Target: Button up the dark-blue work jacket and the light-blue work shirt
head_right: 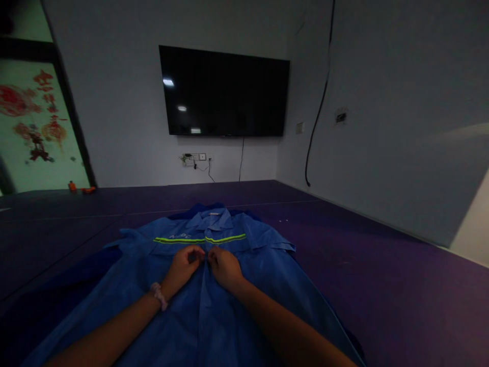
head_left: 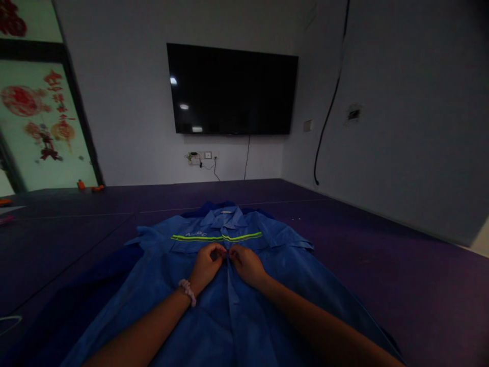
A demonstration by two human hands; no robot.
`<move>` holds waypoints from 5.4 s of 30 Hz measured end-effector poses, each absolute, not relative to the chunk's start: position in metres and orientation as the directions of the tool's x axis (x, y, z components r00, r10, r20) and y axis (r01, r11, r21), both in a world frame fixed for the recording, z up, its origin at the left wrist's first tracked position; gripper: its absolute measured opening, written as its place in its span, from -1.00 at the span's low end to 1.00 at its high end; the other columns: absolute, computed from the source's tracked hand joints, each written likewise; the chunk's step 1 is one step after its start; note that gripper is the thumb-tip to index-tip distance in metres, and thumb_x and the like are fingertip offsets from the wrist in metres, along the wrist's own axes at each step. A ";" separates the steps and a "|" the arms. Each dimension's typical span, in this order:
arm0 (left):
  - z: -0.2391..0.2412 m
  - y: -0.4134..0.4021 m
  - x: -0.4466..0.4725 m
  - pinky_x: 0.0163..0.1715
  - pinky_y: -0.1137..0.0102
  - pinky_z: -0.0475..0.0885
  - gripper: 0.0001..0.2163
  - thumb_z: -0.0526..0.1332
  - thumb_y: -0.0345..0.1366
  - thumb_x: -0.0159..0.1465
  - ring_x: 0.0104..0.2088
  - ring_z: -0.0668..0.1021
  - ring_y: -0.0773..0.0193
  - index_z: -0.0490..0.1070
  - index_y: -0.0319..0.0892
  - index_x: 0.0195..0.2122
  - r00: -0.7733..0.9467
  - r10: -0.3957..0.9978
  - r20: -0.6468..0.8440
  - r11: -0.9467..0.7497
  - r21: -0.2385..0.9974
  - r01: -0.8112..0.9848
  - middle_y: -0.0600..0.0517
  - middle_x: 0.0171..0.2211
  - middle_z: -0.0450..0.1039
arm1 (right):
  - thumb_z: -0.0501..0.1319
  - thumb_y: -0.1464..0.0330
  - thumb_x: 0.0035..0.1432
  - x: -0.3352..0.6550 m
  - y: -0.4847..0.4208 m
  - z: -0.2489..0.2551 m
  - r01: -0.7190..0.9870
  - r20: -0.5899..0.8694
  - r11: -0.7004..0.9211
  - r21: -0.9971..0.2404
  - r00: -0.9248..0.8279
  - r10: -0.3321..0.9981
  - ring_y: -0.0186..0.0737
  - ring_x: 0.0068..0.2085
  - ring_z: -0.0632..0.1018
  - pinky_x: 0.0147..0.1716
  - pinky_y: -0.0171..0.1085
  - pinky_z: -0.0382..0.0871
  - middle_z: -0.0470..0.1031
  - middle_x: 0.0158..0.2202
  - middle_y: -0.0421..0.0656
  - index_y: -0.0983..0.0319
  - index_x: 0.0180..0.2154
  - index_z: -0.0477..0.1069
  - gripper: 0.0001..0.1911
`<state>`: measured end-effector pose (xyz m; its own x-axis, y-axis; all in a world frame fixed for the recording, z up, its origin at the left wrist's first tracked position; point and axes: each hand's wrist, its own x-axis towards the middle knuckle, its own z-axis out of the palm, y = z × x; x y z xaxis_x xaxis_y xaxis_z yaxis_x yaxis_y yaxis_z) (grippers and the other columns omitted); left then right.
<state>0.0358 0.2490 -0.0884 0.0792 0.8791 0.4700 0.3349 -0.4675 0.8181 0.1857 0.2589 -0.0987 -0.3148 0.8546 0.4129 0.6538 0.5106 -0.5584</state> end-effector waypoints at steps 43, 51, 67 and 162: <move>-0.087 0.248 0.035 -0.33 0.43 0.36 -0.92 0.12 -0.47 0.00 -0.43 0.46 0.33 0.36 -0.20 -0.54 0.054 0.878 0.476 -0.470 0.834 0.290 0.09 -0.54 0.40 | 0.16 0.40 0.00 0.185 0.264 -0.104 0.509 0.402 0.463 -0.725 -0.233 0.885 -0.28 -0.47 0.47 -0.51 -0.38 0.22 0.47 -0.52 -0.20 0.24 -0.45 0.44 -0.91; -0.088 0.249 0.035 -0.31 0.43 0.35 -0.94 0.13 -0.47 -0.01 -0.43 0.45 0.33 0.36 -0.20 -0.54 0.068 0.883 0.465 -0.465 0.842 0.272 0.10 -0.54 0.39 | 0.15 0.39 0.01 0.186 0.268 -0.107 0.428 0.388 0.458 -0.779 -0.245 0.889 -0.26 -0.47 0.48 -0.48 -0.37 0.27 0.48 -0.53 -0.17 0.26 -0.45 0.47 -0.87; -0.091 0.251 0.034 -0.34 0.45 0.35 -0.90 0.11 -0.49 -0.01 -0.42 0.46 0.33 0.38 -0.21 -0.50 0.057 0.903 0.426 -0.425 0.869 0.254 0.09 -0.51 0.42 | 0.12 0.39 0.04 0.187 0.263 -0.102 0.453 0.425 0.515 -0.728 -0.291 0.857 -0.27 -0.48 0.48 -0.49 -0.38 0.26 0.51 -0.52 -0.16 0.28 -0.42 0.51 -0.81; -0.097 0.252 0.039 -0.53 0.48 0.15 -0.71 0.06 -0.47 0.04 -0.57 0.27 0.37 0.36 -0.19 -0.18 0.186 0.913 0.362 -0.407 0.830 0.382 0.18 -0.61 0.19 | -0.01 0.44 0.17 0.180 0.248 -0.089 0.819 0.252 0.409 -0.403 -0.330 0.910 -0.21 -0.23 0.51 -0.35 -0.36 0.19 0.52 -0.25 -0.11 0.22 -0.20 0.38 -0.77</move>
<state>0.0386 0.2521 -0.0969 0.1858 0.9133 0.3625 0.3816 -0.4070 0.8299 0.1801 0.2476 -0.0889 -0.3304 0.9096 0.2520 0.8185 0.4091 -0.4033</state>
